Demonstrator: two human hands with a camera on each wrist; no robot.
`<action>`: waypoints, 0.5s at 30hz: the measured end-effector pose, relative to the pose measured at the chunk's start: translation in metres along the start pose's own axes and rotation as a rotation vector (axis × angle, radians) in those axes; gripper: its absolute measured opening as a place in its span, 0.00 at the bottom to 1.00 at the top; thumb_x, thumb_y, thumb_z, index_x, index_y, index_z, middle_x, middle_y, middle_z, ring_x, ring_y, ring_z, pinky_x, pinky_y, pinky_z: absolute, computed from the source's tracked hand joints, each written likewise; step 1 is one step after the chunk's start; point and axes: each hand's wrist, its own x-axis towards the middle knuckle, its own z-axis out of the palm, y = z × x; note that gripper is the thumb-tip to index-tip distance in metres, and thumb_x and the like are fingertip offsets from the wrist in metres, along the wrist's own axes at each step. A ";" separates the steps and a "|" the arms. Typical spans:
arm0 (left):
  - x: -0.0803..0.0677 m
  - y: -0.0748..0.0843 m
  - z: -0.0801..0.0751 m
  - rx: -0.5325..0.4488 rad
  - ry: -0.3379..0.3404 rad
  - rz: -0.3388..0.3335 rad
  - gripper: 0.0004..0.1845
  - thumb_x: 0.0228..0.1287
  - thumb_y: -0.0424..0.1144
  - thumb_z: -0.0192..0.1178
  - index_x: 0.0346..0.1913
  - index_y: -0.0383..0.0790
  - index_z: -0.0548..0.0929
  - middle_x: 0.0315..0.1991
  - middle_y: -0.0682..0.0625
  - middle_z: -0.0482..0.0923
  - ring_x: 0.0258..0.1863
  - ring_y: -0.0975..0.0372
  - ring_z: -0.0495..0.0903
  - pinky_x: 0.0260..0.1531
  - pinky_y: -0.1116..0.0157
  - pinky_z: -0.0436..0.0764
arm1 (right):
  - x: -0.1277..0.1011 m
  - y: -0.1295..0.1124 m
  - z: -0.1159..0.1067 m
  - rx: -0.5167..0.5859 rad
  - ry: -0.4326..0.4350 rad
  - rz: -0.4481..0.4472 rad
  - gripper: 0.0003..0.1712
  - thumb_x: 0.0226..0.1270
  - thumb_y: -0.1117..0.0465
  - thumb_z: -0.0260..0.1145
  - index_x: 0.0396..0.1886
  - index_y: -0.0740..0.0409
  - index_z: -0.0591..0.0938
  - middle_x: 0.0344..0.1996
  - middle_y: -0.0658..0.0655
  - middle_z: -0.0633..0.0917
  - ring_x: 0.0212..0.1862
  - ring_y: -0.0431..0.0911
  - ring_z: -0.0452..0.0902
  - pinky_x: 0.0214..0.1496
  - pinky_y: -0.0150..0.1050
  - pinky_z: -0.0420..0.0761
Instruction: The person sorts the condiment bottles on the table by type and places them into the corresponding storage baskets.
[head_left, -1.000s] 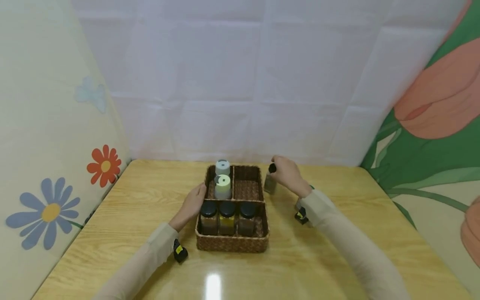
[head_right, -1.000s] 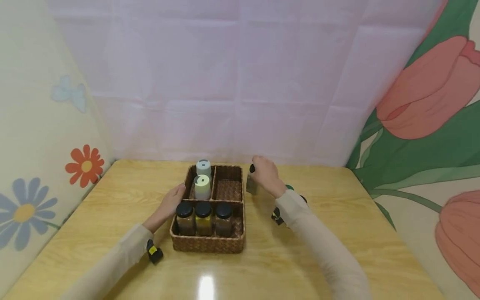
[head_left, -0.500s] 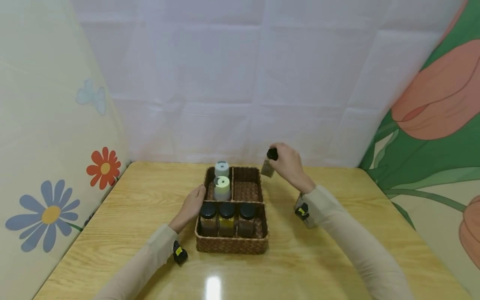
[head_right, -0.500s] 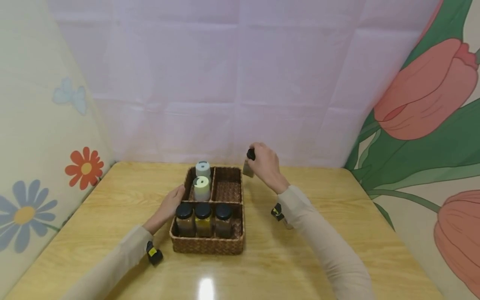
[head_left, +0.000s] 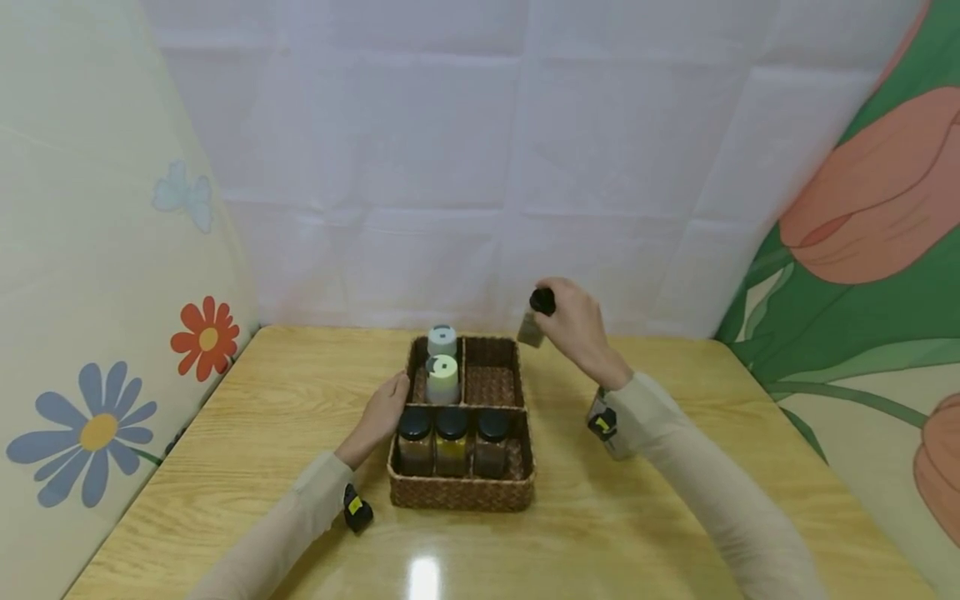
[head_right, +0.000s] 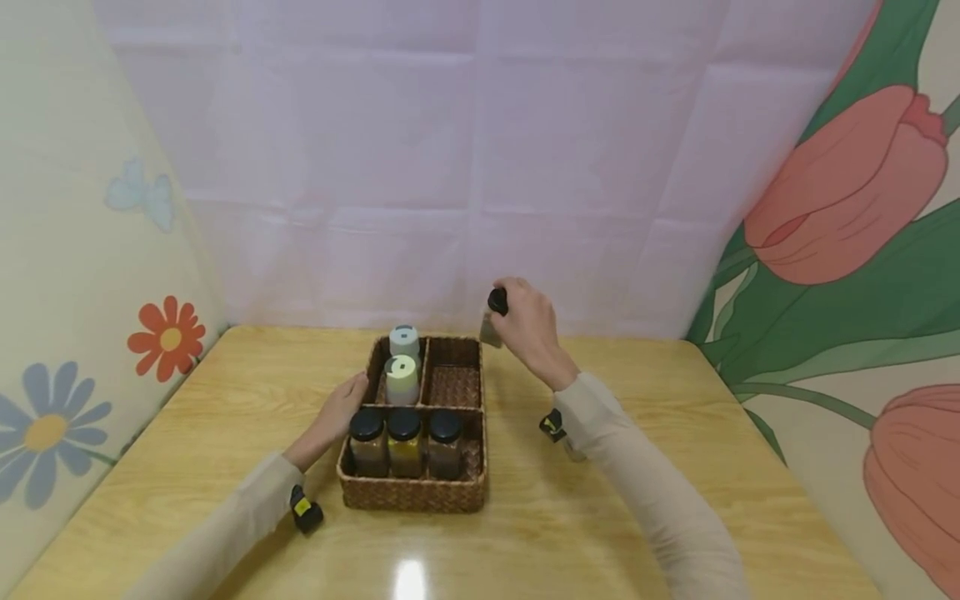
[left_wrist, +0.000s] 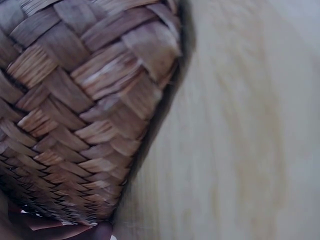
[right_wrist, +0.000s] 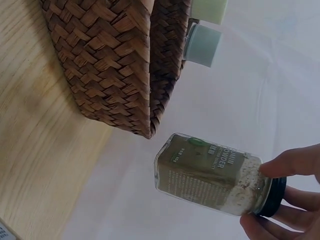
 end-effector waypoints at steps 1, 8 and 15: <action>0.000 0.000 0.000 0.001 0.000 -0.002 0.27 0.83 0.41 0.35 0.70 0.20 0.63 0.69 0.28 0.62 0.70 0.39 0.60 0.69 0.46 0.59 | 0.000 -0.001 0.000 0.005 0.003 -0.006 0.23 0.60 0.70 0.69 0.57 0.70 0.79 0.50 0.69 0.82 0.46 0.60 0.80 0.43 0.55 0.83; 0.000 0.002 0.000 0.012 0.004 0.010 0.27 0.83 0.41 0.35 0.69 0.18 0.63 0.68 0.27 0.62 0.69 0.38 0.60 0.69 0.45 0.59 | -0.002 -0.010 0.003 0.044 -0.004 -0.052 0.23 0.60 0.70 0.71 0.56 0.70 0.79 0.50 0.68 0.82 0.47 0.60 0.80 0.47 0.55 0.82; 0.000 0.001 0.000 0.023 0.011 0.019 0.27 0.83 0.40 0.35 0.68 0.18 0.63 0.68 0.26 0.63 0.69 0.38 0.61 0.69 0.46 0.60 | -0.002 -0.019 0.010 0.071 -0.037 -0.089 0.23 0.61 0.69 0.71 0.56 0.69 0.79 0.50 0.67 0.82 0.48 0.59 0.80 0.47 0.54 0.82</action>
